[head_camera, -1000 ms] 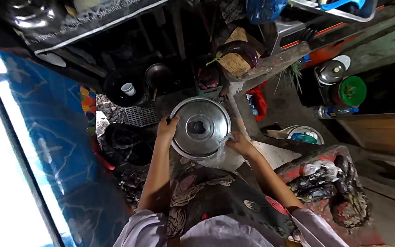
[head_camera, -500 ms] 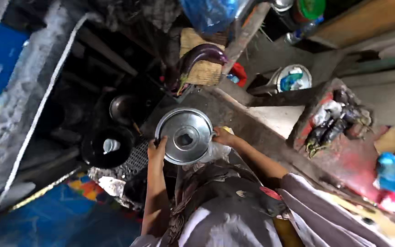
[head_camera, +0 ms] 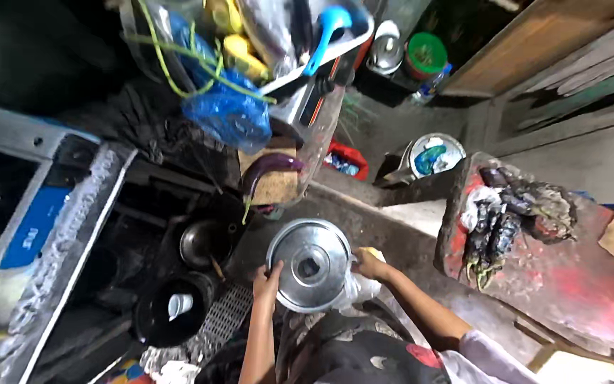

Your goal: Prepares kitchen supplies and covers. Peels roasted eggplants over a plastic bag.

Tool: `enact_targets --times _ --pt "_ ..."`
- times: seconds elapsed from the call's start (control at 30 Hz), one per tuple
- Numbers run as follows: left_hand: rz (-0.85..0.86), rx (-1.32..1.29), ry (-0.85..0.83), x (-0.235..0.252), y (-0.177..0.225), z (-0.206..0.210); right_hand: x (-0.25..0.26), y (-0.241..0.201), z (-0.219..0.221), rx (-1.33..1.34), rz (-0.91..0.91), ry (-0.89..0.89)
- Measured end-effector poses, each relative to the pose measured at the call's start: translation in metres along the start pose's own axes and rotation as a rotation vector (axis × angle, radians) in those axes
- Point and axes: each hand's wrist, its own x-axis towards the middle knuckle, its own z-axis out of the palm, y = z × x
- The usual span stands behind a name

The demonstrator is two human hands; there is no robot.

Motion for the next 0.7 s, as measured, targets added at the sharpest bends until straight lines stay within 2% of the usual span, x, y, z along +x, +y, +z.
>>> enact_targets --times 0.13,0.37,0.7 --pt "0.063 0.024 -0.013 -0.014 0.022 0.029 -0.028 0.029 -0.024 0.225 -0.034 0.033" --pt "0.121 -0.004 -0.019 -0.037 0.068 0.075 -0.073 0.04 -0.06 0.743 -0.105 0.087" --pt "0.116 0.005 -0.041 -0.024 0.084 0.121 -0.061 0.065 -0.08 0.79 -0.143 0.182"
